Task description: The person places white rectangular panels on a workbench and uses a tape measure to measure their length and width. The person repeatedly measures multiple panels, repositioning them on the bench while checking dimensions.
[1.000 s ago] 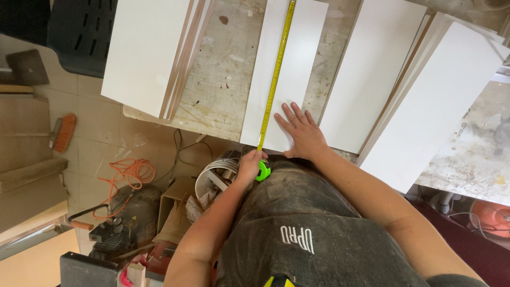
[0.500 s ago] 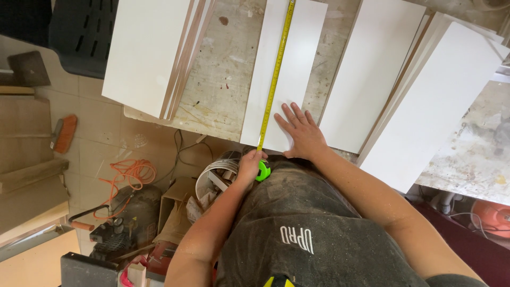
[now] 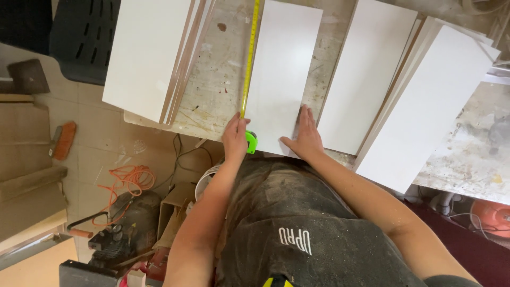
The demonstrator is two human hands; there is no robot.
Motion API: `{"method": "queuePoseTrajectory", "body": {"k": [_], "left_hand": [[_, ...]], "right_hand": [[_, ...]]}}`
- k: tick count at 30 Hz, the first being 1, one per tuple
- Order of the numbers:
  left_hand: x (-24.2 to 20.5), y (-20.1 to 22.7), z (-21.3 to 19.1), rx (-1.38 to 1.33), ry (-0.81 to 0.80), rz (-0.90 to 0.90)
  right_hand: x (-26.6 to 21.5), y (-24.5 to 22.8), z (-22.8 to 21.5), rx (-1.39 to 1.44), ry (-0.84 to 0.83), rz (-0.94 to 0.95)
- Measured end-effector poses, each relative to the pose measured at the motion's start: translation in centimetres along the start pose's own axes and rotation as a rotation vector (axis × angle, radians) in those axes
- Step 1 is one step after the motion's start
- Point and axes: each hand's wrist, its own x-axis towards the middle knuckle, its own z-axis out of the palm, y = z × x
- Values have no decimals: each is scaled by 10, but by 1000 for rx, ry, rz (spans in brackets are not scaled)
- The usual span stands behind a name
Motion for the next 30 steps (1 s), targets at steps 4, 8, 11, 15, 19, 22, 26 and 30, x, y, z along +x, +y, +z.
{"method": "queuePoseTrajectory", "body": {"k": [4, 8, 11, 15, 19, 22, 26, 30], "left_hand": [[11, 12, 8, -94, -40, -187], [23, -11, 8, -274, 23, -289], [12, 0, 1, -410, 42, -307], [-9, 11, 1, -607, -109, -276], [-36, 32, 4, -584, -254, -272], [-44, 50, 7, -604, -344, -249], [-37, 42, 13, -563, -369, -245], [-27, 24, 20, -509, -314, -228]], "right_hand": [[3, -8, 6, 257, 10, 34], [6, -13, 5, 549, 35, 154], [17, -9, 5, 920, 172, 285], [29, 18, 11, 923, 302, 403], [13, 84, 11, 756, 532, 355], [-47, 66, -65, 684, 633, 468], [-95, 90, -129, 634, 735, 549], [-116, 174, -136, 639, 765, 723]]}}
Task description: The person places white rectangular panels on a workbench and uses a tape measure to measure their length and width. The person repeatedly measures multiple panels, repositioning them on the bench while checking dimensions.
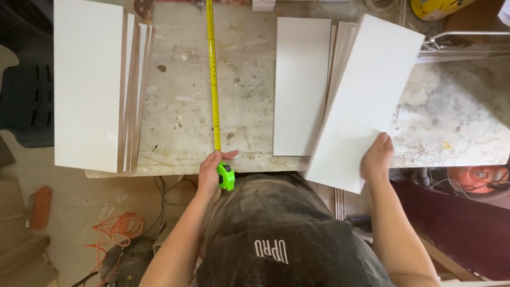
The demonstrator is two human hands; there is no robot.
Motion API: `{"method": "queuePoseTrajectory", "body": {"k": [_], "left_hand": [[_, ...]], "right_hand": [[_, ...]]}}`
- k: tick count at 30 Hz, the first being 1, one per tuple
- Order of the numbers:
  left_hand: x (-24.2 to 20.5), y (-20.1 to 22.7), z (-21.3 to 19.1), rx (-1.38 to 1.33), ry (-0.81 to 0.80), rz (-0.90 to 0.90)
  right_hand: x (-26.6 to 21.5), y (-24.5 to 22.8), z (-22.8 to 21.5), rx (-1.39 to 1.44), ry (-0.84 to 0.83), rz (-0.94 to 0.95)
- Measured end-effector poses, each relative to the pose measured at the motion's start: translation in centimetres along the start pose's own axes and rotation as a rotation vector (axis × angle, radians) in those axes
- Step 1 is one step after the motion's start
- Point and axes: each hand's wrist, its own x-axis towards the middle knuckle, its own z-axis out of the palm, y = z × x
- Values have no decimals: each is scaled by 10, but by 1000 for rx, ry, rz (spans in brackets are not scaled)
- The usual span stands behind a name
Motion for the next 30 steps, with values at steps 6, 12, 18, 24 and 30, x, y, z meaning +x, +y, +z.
{"method": "queuePoseTrajectory", "body": {"k": [6, 12, 18, 24, 30], "left_hand": [[6, -5, 6, 149, 53, -27], [-9, -18, 2, 179, 174, -34], [-12, -40, -19, 274, 300, -53], [21, -75, -48, 770, 414, -72], [48, -37, -60, 948, 382, 7]], "right_hand": [[24, 24, -9, -29, 27, -137], [62, 58, 1, -102, 29, -127], [62, 40, -10, -205, 96, -273], [41, 19, -11, -275, 197, -580], [-7, 7, 87, -182, -108, -1167]]}}
